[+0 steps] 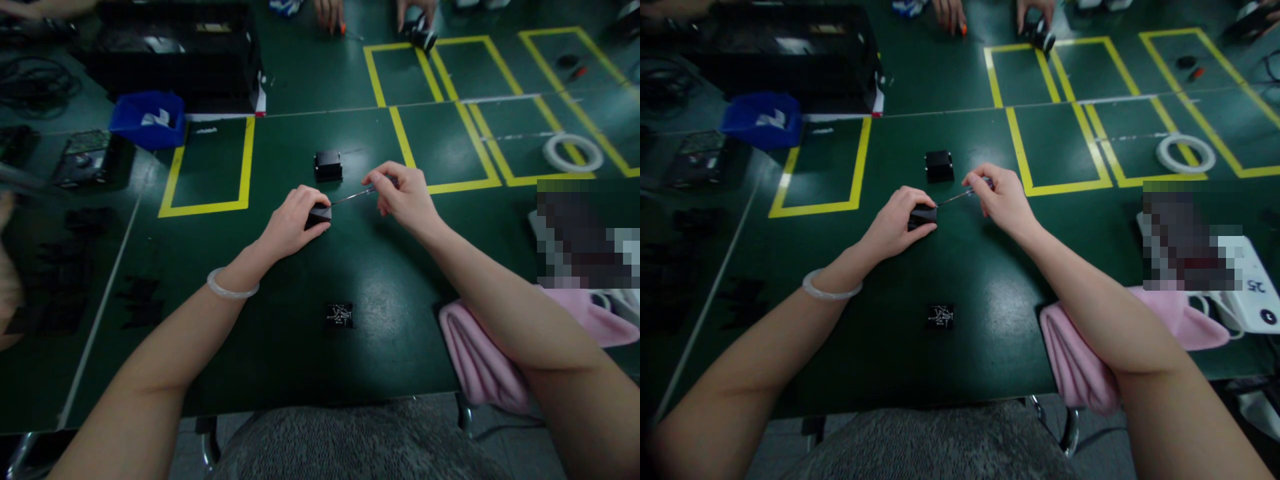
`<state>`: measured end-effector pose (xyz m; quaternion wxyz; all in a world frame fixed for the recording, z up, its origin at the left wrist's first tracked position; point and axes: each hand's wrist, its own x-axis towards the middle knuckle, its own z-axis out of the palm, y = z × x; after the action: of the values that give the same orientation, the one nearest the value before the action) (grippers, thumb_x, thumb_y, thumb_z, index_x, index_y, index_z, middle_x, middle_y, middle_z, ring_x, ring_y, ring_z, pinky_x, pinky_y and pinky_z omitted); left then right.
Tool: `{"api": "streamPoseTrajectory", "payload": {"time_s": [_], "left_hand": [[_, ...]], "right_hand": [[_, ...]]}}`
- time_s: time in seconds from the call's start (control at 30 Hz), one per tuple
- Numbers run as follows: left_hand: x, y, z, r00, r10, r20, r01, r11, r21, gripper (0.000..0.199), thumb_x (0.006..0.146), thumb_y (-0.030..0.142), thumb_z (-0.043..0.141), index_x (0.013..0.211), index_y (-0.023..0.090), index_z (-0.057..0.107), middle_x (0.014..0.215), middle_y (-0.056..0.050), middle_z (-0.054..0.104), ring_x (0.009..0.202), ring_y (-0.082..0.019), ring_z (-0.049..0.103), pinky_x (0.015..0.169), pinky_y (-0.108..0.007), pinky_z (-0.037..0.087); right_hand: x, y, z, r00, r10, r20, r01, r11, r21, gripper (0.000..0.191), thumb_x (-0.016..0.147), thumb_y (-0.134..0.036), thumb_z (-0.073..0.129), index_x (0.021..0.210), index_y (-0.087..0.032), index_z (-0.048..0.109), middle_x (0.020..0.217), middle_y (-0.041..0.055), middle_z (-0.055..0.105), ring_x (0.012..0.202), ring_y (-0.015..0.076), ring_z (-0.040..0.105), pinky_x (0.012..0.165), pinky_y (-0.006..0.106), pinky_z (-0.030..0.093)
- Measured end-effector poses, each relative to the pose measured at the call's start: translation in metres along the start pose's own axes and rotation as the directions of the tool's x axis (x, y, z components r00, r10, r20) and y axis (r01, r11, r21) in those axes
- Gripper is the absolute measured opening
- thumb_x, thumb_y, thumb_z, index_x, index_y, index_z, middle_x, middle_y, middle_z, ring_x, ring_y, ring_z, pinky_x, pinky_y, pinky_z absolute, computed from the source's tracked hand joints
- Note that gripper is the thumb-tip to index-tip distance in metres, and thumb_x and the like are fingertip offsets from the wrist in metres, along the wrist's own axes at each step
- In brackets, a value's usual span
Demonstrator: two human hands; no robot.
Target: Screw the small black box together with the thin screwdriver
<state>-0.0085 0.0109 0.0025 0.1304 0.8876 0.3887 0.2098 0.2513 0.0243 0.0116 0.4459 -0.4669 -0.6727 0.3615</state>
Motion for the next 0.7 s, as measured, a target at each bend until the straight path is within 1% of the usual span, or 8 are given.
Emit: {"api": "streamPoseTrajectory", "payload": {"time_s": [0.1, 0.2, 0.3, 0.47, 0.5, 0.57, 0.63, 0.7], "left_hand": [[0.0001, 0.0006, -0.0005, 1.000, 0.010, -0.008, -0.010, 1.000, -0.002, 0.030, 0.096, 0.025, 0.064, 0.123, 0.019, 0.054, 0.129, -0.012, 0.061, 0.119, -0.030, 0.059, 0.102, -0.046, 0.050], [0.0002, 0.0013, -0.0011, 1.000, 0.009, -0.002, -0.009, 1.000, -0.001, 0.029, 0.096, 0.025, 0.064, 0.124, 0.020, 0.053, 0.129, -0.012, 0.062, 0.120, -0.030, 0.059, 0.102, -0.047, 0.050], [0.0002, 0.0013, -0.0014, 1.000, 0.007, -0.002, -0.007, 1.000, 0.001, 0.029, 0.097, 0.026, 0.063, 0.123, 0.020, 0.053, 0.129, -0.012, 0.062, 0.120, -0.030, 0.059, 0.101, -0.047, 0.050], [0.0002, 0.0010, -0.0014, 1.000, 0.008, 0.000, -0.008, 1.000, -0.009, 0.029, 0.097, 0.026, 0.063, 0.123, 0.021, 0.053, 0.129, -0.012, 0.061, 0.120, -0.030, 0.058, 0.103, -0.048, 0.049], [0.0002, 0.0011, -0.0015, 1.000, 0.006, 0.003, -0.006, 1.000, -0.011, 0.029, 0.097, 0.026, 0.063, 0.124, 0.021, 0.053, 0.129, -0.012, 0.061, 0.121, -0.030, 0.058, 0.102, -0.047, 0.049], [0.0003, 0.0012, -0.0015, 1.000, 0.005, 0.005, -0.005, 1.000, -0.010, 0.029, 0.096, 0.026, 0.063, 0.124, 0.020, 0.053, 0.129, -0.012, 0.061, 0.120, -0.030, 0.058, 0.102, -0.047, 0.050], [0.0003, 0.0012, -0.0014, 1.000, 0.009, -0.001, -0.009, 1.000, -0.007, 0.029, 0.096, 0.026, 0.063, 0.123, 0.020, 0.053, 0.129, -0.013, 0.061, 0.119, -0.030, 0.059, 0.101, -0.047, 0.050], [0.0003, 0.0011, -0.0012, 1.000, 0.015, -0.006, -0.015, 1.000, -0.004, 0.029, 0.097, 0.026, 0.063, 0.123, 0.019, 0.054, 0.128, -0.013, 0.062, 0.118, -0.030, 0.059, 0.101, -0.046, 0.050]], "right_hand": [[0.0003, 0.0002, -0.0003, 0.999, -0.041, -0.008, 0.041, 0.999, -0.004, 0.020, 0.099, -0.045, 0.062, 0.100, -0.025, 0.064, 0.049, -0.0069, 0.048, 0.042, 0.0125, 0.048, 0.046, 0.029, 0.038], [0.0007, -0.0006, -0.0009, 0.998, -0.062, -0.008, 0.062, 0.998, -0.001, 0.020, 0.098, -0.044, 0.065, 0.107, -0.027, 0.063, 0.054, -0.0065, 0.052, 0.045, 0.0129, 0.052, 0.048, 0.030, 0.042], [0.0005, -0.0013, -0.0013, 0.999, -0.044, -0.009, 0.044, 0.999, 0.003, 0.023, 0.099, -0.049, 0.062, 0.101, -0.026, 0.063, 0.052, -0.0065, 0.051, 0.044, 0.0129, 0.050, 0.048, 0.030, 0.041], [-0.0006, -0.0006, -0.0011, 1.000, -0.013, 0.001, 0.013, 1.000, 0.003, 0.037, 0.101, -0.059, 0.056, 0.091, -0.024, 0.064, 0.046, -0.0070, 0.045, 0.039, 0.0113, 0.045, 0.045, 0.029, 0.036], [-0.0007, -0.0003, -0.0010, 1.000, -0.013, 0.004, 0.013, 1.000, 0.001, 0.037, 0.101, -0.059, 0.056, 0.091, -0.024, 0.064, 0.046, -0.0072, 0.045, 0.038, 0.0111, 0.044, 0.044, 0.028, 0.036], [-0.0006, 0.0002, -0.0009, 1.000, -0.023, 0.005, 0.023, 1.000, -0.007, 0.029, 0.101, -0.054, 0.059, 0.095, -0.025, 0.064, 0.048, -0.0072, 0.046, 0.039, 0.0113, 0.045, 0.045, 0.028, 0.036], [-0.0003, 0.0004, -0.0008, 0.999, -0.041, 0.002, 0.041, 0.999, -0.013, 0.020, 0.099, -0.047, 0.062, 0.103, -0.027, 0.063, 0.053, -0.0065, 0.050, 0.043, 0.0122, 0.049, 0.047, 0.029, 0.039], [0.0000, 0.0004, -0.0007, 0.998, -0.056, -0.006, 0.056, 0.998, -0.012, 0.018, 0.098, -0.042, 0.064, 0.107, -0.027, 0.061, 0.057, -0.0058, 0.052, 0.046, 0.0128, 0.052, 0.049, 0.030, 0.041]]}}
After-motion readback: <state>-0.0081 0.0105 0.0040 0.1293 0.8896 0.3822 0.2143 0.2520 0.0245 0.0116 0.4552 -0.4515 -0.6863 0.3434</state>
